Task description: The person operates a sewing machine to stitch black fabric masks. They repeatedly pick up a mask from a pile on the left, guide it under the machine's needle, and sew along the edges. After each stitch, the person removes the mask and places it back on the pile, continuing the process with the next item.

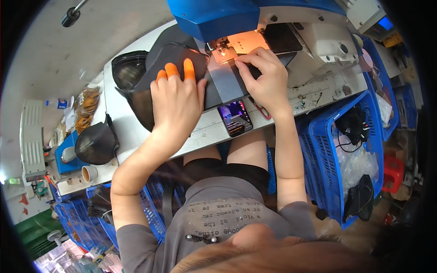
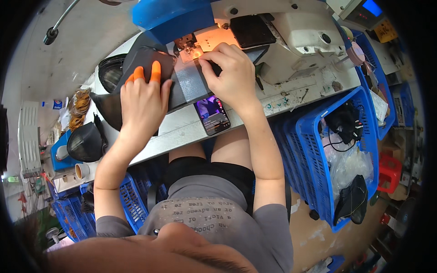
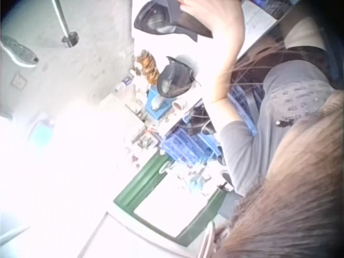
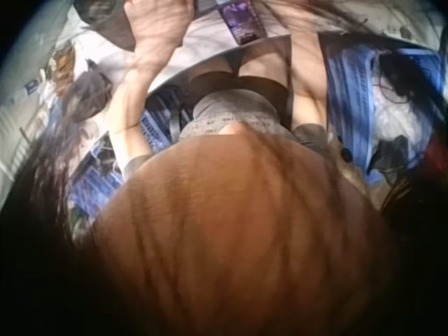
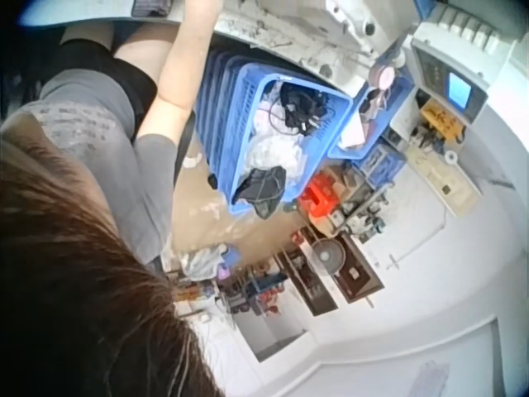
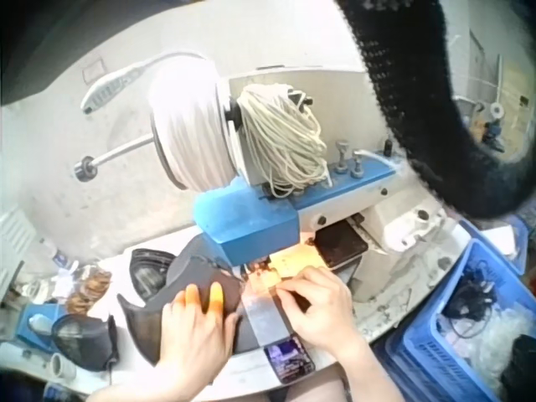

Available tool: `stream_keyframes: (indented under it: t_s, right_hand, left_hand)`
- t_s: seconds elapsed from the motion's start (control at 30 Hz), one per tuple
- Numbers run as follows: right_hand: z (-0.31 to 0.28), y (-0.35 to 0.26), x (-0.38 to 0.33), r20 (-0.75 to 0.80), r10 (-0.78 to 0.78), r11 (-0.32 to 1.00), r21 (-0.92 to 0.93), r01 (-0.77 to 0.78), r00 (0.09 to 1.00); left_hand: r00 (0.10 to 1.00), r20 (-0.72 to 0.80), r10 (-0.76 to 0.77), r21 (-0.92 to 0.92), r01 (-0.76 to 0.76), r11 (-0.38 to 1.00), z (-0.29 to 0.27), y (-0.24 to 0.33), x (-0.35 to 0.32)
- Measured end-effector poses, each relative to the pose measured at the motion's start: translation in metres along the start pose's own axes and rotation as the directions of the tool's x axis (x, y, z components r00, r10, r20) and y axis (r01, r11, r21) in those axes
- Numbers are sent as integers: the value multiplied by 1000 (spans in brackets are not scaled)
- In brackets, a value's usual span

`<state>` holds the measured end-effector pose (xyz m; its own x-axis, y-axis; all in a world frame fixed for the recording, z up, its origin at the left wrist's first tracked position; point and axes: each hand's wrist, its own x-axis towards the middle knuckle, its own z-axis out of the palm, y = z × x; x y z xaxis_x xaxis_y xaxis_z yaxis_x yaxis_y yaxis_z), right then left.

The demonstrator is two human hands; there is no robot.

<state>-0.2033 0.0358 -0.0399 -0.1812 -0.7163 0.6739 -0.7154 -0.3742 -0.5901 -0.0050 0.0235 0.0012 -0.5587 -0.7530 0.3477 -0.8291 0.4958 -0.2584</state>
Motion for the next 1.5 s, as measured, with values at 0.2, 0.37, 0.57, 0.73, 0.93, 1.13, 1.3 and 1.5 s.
stream_keyframes:
  t_s: [0.2, 0.37, 0.57, 0.73, 0.93, 1.13, 1.3, 1.5]
  right_hand:
    - [-1, -2, 0, 1, 11, 1000, 2, -11, 1000]
    - [0, -2, -1, 6, 23, 1000, -9, -22, 1000]
    - [-2, -4, 0, 31, 40, 999, -14, -39, 999]
    - [-4, -6, 2, 42, 31, 1000, 4, -31, 999]
    - [-3, -4, -1, 57, 34, 999, 4, -35, 998]
    - [-2, -6, -2, 65, 46, 999, 1, -46, 997]
    - [-4, -3, -1, 67, 58, 998, 9, -59, 996]
    - [-2, -5, 1, 72, 36, 999, 11, -37, 997]
  left_hand:
    - [995, -85, 57, -98, -65, 993, -10, -2, -35]
    - [986, -138, 94, -161, -116, 980, -9, -4, -51]
    - [982, -185, 39, -402, -112, 909, -1, -18, -64]
    - [885, -432, -174, -446, -42, 894, 16, -91, -92]
    - [907, -315, -279, -51, 278, 959, 45, -208, -186]
    - [955, -60, -290, -31, 288, 957, 66, -205, -212]
    - [996, -16, -91, -296, 82, 952, 84, -136, -133]
    - [989, -36, -145, -481, 110, 870, 128, -120, -100]
